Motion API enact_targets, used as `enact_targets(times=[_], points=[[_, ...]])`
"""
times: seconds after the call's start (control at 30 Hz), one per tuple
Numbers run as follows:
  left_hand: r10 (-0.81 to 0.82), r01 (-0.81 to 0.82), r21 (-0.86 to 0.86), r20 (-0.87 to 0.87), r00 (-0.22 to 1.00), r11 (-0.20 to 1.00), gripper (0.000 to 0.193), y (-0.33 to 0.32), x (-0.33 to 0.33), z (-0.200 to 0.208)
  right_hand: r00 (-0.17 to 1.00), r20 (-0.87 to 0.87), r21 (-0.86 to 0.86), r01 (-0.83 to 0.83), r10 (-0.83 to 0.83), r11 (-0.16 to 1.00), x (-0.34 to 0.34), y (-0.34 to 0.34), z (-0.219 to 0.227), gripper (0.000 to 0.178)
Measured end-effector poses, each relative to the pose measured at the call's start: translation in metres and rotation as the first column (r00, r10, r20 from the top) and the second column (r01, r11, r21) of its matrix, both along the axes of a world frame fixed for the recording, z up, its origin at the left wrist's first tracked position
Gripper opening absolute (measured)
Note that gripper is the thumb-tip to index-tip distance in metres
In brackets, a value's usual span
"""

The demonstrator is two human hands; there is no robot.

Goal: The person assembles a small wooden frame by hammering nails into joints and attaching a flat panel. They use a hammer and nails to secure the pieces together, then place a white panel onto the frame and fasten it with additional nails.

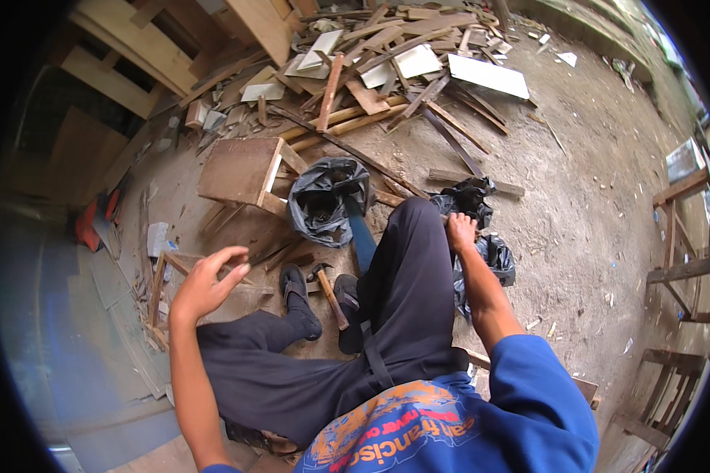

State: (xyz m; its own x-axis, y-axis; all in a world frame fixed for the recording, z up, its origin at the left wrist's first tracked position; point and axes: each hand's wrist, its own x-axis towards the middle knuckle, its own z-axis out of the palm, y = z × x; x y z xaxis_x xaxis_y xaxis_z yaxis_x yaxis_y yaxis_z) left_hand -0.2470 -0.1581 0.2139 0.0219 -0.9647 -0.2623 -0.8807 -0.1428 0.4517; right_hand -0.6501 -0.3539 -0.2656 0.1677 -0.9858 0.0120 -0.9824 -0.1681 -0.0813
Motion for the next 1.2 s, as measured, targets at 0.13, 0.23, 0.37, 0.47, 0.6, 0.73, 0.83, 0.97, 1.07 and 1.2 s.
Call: enact_targets(times=[0.13, 0.23, 0.37, 0.47, 0.6, 0.73, 0.83, 0.97, 1.07, 1.2], points=[[-0.036, 0.036, -0.019, 0.043, 0.998, 0.999, 0.042, -0.013, 0.014, -0.011, 0.953, 0.274, -0.204, -0.076, 0.131, 0.976, -0.01, -0.042, 0.05, 0.035], [-0.129, 0.132, -0.065, 0.044, 0.991, 0.989, 0.044, -0.03, 0.004, -0.017, 0.982, 0.177, -0.359, -0.004, 0.072, 0.933, -0.029, -0.08, 0.098, 0.042], [-0.128, 0.125, -0.114, -0.017, 0.992, 0.986, 0.045, -0.024, 0.005, -0.012, 0.912, 0.406, -0.163, 0.013, 0.055, 0.987, -0.003, -0.079, 0.157, 0.035], [-0.105, 0.102, -0.1, -0.023, 0.994, 0.99, 0.045, -0.008, 0.01, -0.016, 0.849, 0.519, -0.153, -0.019, 0.097, 0.988, 0.003, -0.07, 0.155, 0.036], [-0.093, 0.086, -0.128, -0.053, 0.994, 0.988, 0.044, 0.016, 0.021, -0.017, 0.809, 0.588, -0.009, 0.011, -0.004, 1.0, 0.02, -0.053, 0.145, 0.042], [-0.067, 0.048, -0.183, -0.103, 0.992, 0.982, 0.045, 0.036, 0.033, -0.012, 0.755, 0.656, 0.099, -0.094, 0.006, 0.991, 0.057, -0.037, 0.176, 0.043], [-0.051, 0.036, -0.188, -0.071, 0.996, 0.981, 0.047, 0.045, 0.045, -0.014, 0.678, 0.73, 0.132, -0.262, 0.085, 0.956, 0.071, -0.035, 0.214, 0.039], [-0.049, 0.036, -0.151, -0.086, 0.995, 0.988, 0.048, 0.056, 0.047, -0.008, 0.524, 0.811, 0.018, -0.466, 0.259, 0.885, 0.078, -0.036, 0.257, 0.035], [-0.084, 0.059, -0.207, -0.114, 0.99, 0.977, 0.048, 0.058, 0.05, -0.009, 0.653, 0.707, 0.055, -0.434, 0.272, 0.899, 0.099, -0.032, 0.301, 0.035], [-0.123, 0.092, -0.221, -0.127, 0.984, 0.971, 0.047, 0.044, 0.047, -0.005, 0.679, 0.609, -0.038, -0.492, 0.411, 0.87, 0.1, -0.076, 0.342, 0.028]])
